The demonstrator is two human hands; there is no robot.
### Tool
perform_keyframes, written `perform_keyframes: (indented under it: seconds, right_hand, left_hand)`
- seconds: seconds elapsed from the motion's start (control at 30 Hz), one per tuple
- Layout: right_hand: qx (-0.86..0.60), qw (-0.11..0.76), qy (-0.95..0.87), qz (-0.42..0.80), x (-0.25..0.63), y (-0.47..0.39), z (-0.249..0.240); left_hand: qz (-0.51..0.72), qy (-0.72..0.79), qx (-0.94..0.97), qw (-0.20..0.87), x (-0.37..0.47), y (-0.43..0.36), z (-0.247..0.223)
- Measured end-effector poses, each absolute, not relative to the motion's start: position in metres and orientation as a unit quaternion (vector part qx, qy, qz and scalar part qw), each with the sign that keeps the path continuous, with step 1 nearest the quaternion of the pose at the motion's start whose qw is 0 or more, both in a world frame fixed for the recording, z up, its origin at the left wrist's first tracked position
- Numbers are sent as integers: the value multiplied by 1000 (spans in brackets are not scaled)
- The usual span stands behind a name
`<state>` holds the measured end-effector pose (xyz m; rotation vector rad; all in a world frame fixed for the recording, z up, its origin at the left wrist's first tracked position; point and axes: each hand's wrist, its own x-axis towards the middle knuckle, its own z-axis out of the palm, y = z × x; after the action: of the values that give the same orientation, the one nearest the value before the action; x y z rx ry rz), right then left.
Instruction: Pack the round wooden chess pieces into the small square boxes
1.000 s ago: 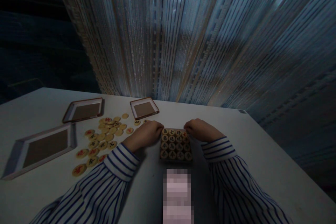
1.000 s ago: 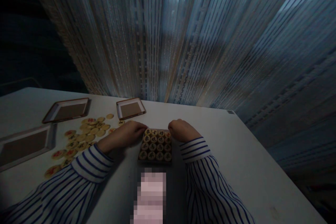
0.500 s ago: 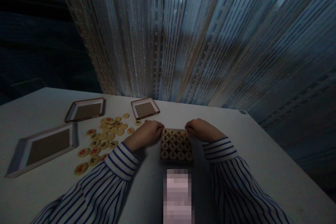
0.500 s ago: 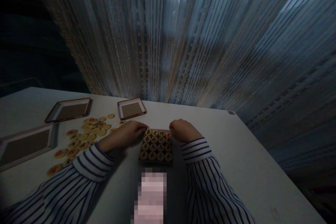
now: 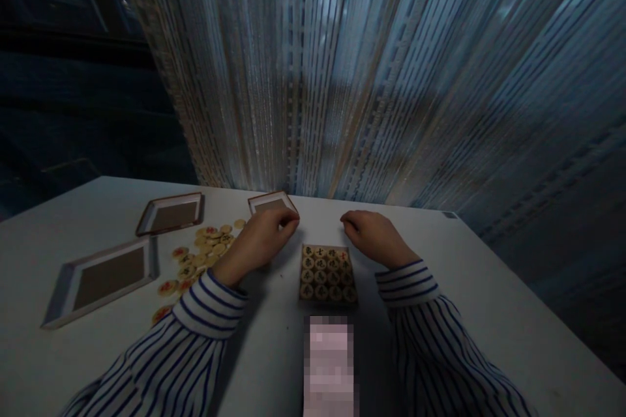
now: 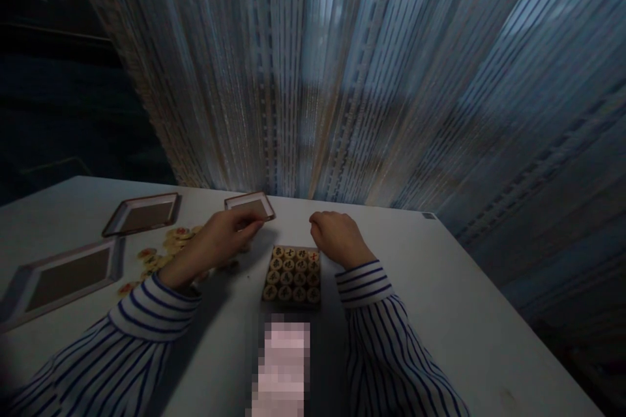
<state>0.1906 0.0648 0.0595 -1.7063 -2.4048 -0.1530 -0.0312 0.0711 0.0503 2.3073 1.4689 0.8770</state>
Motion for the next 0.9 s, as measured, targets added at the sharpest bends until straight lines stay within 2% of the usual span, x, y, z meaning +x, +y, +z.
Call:
perform_keyframes:
  seconds: [0.23, 0.57, 0.9]
  right_hand:
    - [-555, 132, -818, -70, 185, 59, 68]
    - [-537, 115, -831, -81, 170, 54, 68]
    - [-514, 109, -847, -82, 148, 53, 63]
  left_hand:
    - [270, 548, 779, 140, -55, 65, 62]
    - [133, 611, 776, 82, -89, 81, 48]
    - [54, 648, 760, 9, -89, 83, 32]
